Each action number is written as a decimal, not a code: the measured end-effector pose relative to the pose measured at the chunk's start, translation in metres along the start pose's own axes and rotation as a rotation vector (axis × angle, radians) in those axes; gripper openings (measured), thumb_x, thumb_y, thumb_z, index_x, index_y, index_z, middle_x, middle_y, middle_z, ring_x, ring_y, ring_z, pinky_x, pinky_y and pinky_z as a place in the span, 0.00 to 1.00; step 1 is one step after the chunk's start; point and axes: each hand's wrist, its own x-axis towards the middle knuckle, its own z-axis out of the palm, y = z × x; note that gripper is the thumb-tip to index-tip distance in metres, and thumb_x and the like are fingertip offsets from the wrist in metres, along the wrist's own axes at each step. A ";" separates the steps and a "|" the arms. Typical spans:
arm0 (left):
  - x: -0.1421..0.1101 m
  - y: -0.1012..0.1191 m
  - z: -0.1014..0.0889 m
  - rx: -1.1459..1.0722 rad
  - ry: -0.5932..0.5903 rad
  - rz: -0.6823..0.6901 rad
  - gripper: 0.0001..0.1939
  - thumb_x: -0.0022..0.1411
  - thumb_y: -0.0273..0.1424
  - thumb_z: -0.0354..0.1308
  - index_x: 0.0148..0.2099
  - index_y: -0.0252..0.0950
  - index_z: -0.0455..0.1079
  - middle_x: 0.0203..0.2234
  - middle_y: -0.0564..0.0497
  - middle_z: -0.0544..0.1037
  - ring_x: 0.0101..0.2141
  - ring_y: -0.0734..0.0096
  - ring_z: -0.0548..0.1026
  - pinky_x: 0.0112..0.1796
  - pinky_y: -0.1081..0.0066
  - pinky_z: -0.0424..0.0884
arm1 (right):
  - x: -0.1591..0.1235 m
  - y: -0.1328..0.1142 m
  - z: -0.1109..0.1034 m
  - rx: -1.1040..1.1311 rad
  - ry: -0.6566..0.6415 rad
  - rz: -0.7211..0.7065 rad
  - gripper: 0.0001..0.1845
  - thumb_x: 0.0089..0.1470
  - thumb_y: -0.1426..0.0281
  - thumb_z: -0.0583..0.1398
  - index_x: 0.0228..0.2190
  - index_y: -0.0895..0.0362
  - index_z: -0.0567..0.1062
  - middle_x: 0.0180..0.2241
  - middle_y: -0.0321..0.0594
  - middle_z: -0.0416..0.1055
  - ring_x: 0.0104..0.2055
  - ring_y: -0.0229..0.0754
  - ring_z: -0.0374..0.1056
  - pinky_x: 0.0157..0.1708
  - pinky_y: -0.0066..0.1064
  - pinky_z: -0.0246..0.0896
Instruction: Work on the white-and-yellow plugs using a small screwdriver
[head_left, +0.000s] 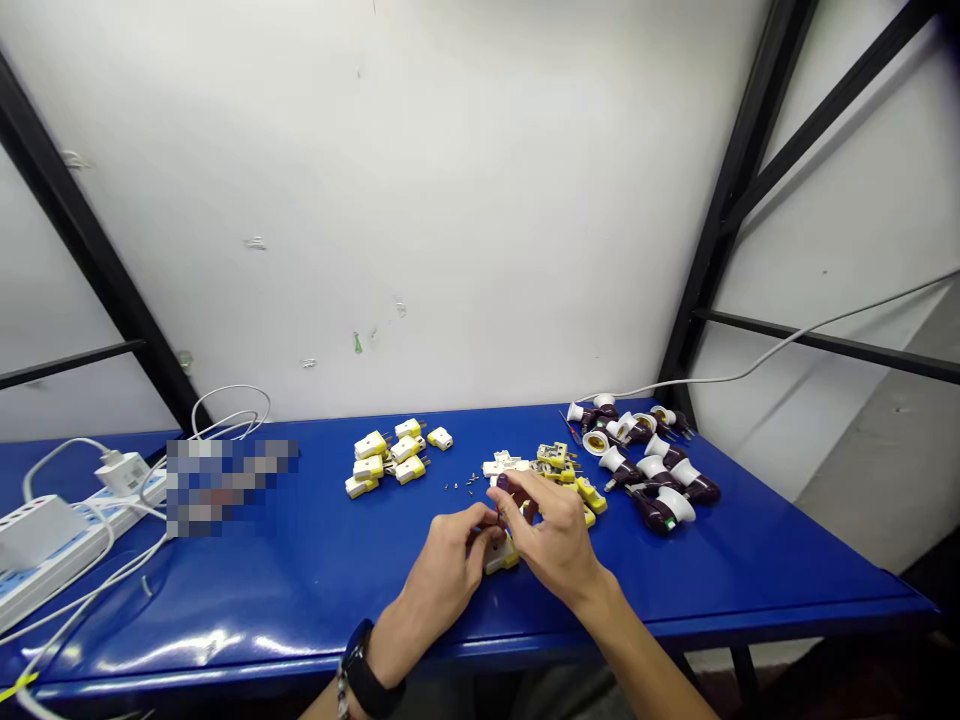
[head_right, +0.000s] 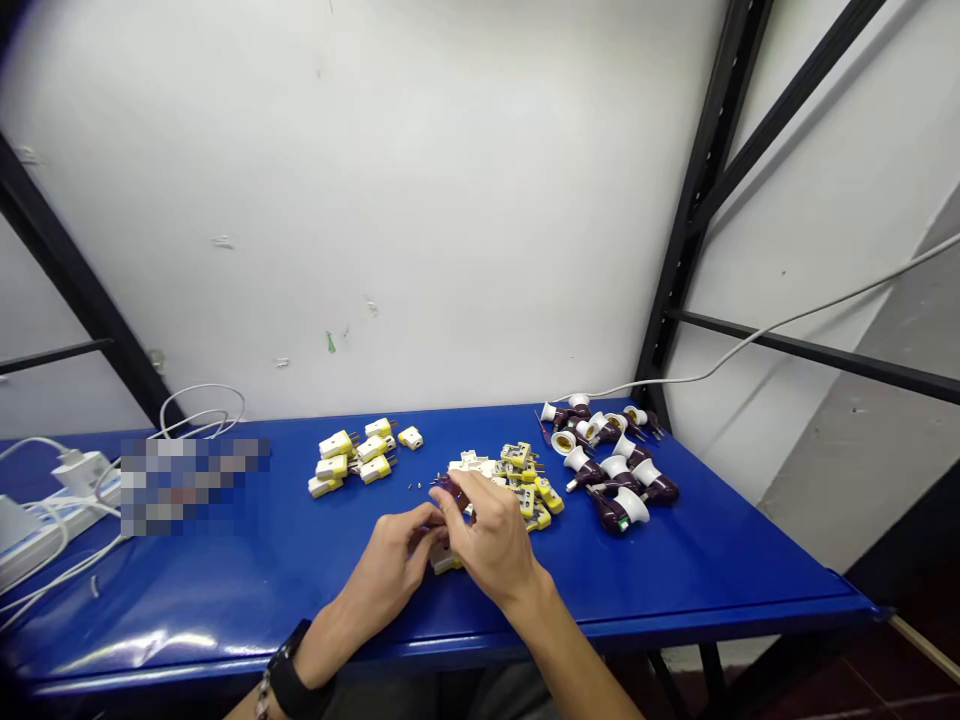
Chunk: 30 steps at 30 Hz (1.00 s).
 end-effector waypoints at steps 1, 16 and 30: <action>0.000 0.000 0.000 0.001 0.000 0.000 0.11 0.67 0.27 0.50 0.38 0.38 0.74 0.33 0.49 0.83 0.32 0.66 0.81 0.35 0.72 0.74 | 0.000 -0.001 -0.001 0.019 -0.027 0.011 0.09 0.64 0.66 0.58 0.38 0.55 0.78 0.33 0.43 0.79 0.30 0.44 0.73 0.34 0.34 0.69; 0.002 -0.004 0.004 -0.043 0.001 -0.005 0.07 0.68 0.29 0.52 0.43 0.36 0.71 0.30 0.51 0.79 0.29 0.68 0.78 0.33 0.73 0.74 | 0.007 0.000 -0.004 0.396 -0.209 0.194 0.18 0.67 0.60 0.53 0.38 0.55 0.80 0.32 0.41 0.77 0.28 0.39 0.70 0.29 0.28 0.67; 0.001 -0.003 0.005 -0.068 0.008 -0.049 0.10 0.68 0.31 0.53 0.39 0.34 0.75 0.31 0.49 0.81 0.29 0.67 0.79 0.33 0.73 0.74 | 0.006 0.001 0.005 0.491 -0.228 0.227 0.21 0.71 0.59 0.47 0.48 0.54 0.75 0.34 0.39 0.76 0.31 0.39 0.69 0.33 0.29 0.64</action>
